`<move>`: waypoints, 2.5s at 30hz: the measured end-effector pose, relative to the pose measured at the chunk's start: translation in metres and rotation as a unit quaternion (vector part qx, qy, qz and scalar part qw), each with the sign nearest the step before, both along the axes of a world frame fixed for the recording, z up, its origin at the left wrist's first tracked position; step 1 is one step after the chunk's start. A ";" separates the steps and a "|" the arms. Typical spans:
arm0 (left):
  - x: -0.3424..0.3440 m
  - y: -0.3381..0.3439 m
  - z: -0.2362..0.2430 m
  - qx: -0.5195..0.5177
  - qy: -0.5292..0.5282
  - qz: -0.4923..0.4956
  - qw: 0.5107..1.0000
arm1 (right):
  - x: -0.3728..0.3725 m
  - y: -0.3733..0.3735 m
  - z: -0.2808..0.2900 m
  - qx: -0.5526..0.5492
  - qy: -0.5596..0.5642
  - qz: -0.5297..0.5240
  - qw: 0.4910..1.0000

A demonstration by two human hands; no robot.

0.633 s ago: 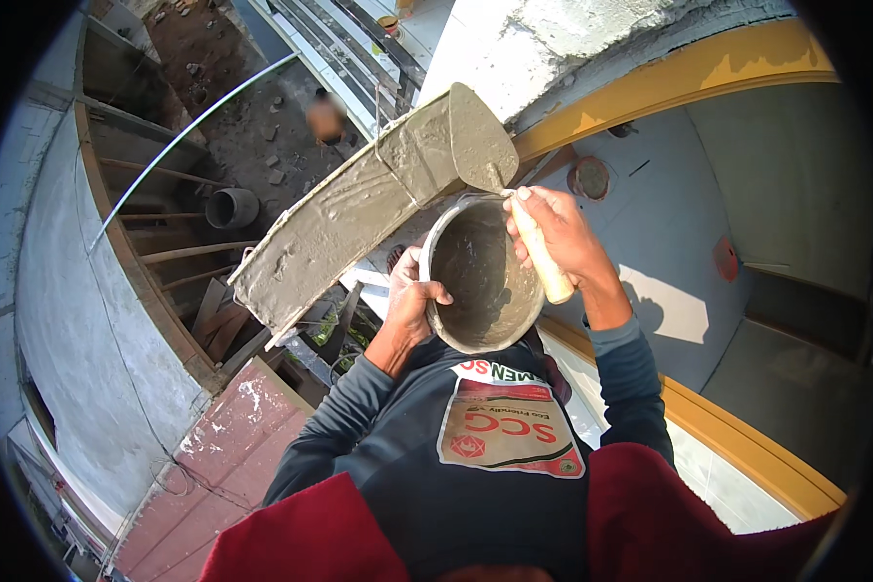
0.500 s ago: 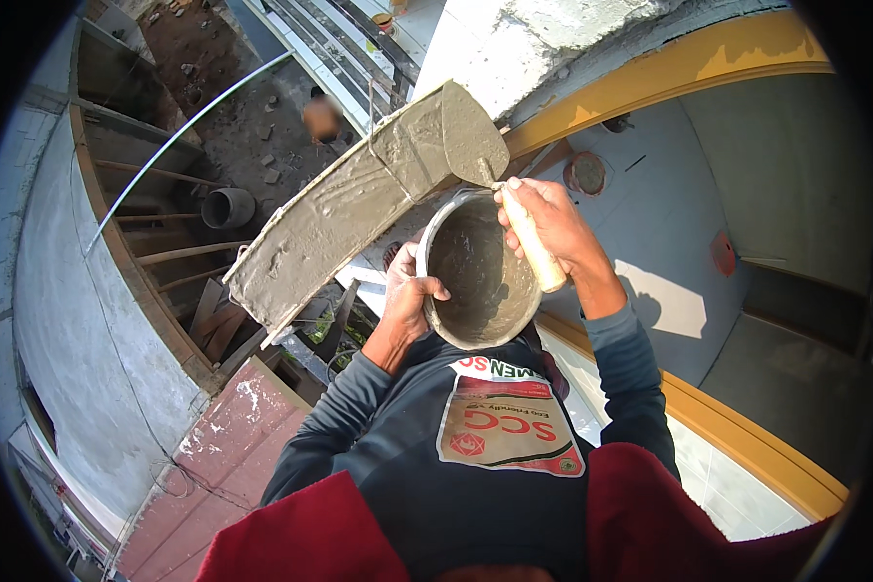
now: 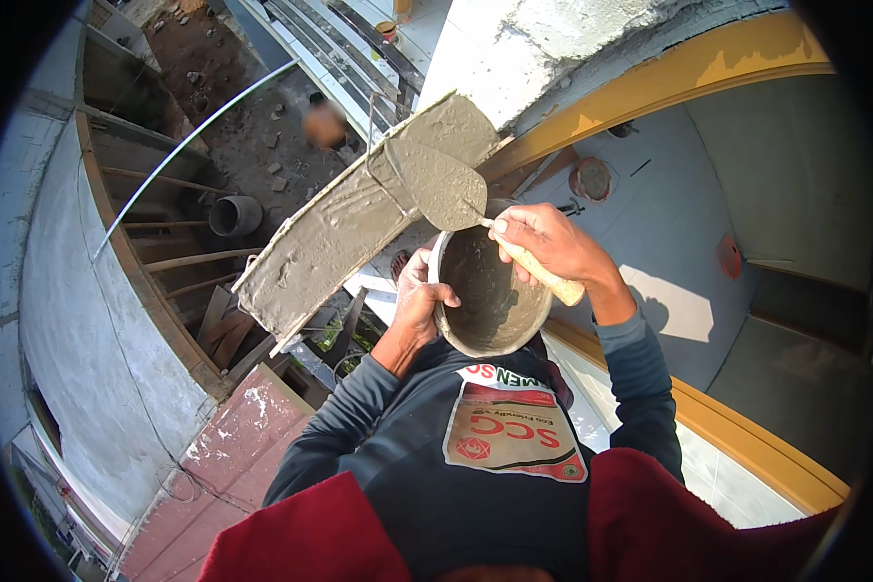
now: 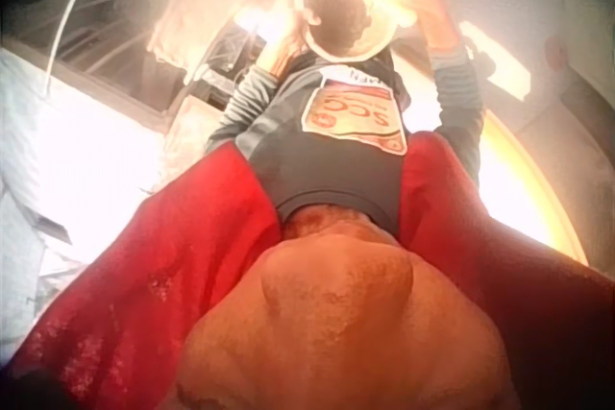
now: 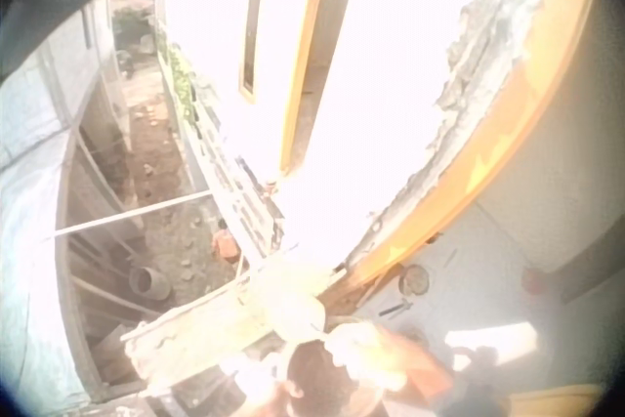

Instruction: The person applies mortar to a concrete ledge using a trowel, scooping the mixture from a bucket and spreading it onto the surface.

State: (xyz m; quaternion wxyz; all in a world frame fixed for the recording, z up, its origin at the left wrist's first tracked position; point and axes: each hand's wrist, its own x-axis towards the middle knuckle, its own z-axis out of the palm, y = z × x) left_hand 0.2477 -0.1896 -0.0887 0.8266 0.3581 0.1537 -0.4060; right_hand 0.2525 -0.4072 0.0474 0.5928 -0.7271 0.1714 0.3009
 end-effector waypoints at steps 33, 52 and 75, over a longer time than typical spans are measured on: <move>0.008 -0.002 -0.004 -0.004 -0.011 0.003 1.000 | -0.082 -0.038 0.059 -0.381 -0.170 0.160 0.894; 0.009 -0.015 0.004 0.023 -0.042 0.006 0.999 | -0.120 -0.012 -0.072 -0.174 -0.068 0.139 0.973; 0.008 -0.007 0.002 0.010 -0.004 0.038 0.999 | -0.054 -0.055 0.092 -0.151 0.023 0.004 0.988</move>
